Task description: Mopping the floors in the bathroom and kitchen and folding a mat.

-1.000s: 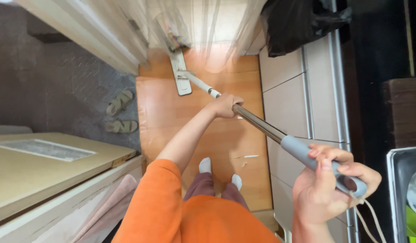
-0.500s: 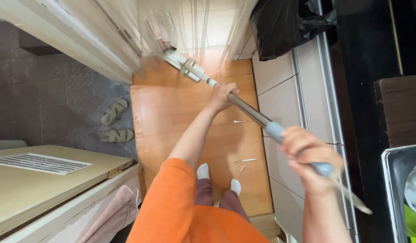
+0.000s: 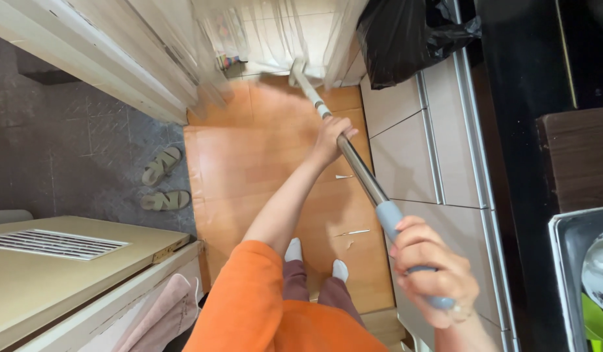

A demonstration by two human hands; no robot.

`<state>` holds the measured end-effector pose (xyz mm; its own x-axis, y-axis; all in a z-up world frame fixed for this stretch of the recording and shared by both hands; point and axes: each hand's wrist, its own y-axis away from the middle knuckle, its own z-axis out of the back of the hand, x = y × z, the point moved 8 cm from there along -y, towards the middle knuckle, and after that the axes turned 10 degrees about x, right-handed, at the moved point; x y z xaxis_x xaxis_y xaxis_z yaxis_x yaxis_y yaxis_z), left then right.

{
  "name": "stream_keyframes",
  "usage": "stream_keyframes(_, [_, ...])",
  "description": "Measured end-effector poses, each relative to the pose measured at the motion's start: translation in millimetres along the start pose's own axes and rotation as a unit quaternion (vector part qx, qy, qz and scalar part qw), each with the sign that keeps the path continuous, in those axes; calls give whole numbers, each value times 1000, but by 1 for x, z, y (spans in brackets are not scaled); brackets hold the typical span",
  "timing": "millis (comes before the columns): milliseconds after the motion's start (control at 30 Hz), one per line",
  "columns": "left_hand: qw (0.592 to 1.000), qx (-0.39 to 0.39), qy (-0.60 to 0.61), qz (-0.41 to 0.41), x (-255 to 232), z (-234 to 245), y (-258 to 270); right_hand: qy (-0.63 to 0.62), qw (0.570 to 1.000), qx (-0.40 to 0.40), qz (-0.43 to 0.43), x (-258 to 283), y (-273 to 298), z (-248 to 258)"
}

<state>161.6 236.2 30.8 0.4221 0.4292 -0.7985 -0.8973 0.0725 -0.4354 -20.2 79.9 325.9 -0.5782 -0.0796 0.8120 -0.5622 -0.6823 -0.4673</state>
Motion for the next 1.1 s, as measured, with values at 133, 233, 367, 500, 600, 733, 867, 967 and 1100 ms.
stream_keyframes(133, [942,-24,328,65,53,-17,-16,43,998,-35,9,1,4,-8])
stream_keyframes(233, [939,-19,337,63,28,-8,-25,47,997,-63,-1,14,3,1])
stream_keyframes(367, [1000,-4,17,-19,-45,23,-22,11,987,-152,-49,49,2,9])
stream_keyframes(500, [999,-24,7,-26,-76,15,12,28,993,-101,-61,72,14,38])
stream_keyframes(600, [1000,-6,16,7,-95,13,39,13,994,-13,-104,70,37,38])
stream_keyframes(733, [999,1,21,42,-92,1,74,-53,986,-16,-155,54,55,29])
stream_keyframes(867, [999,12,5,44,-71,-20,88,-62,986,-20,-151,43,56,24])
stream_keyframes(967, [998,36,27,43,-62,-20,76,-14,992,5,-123,42,45,25])
stream_keyframes(1100, [995,59,68,46,10,-33,56,25,993,-30,-108,0,32,3])
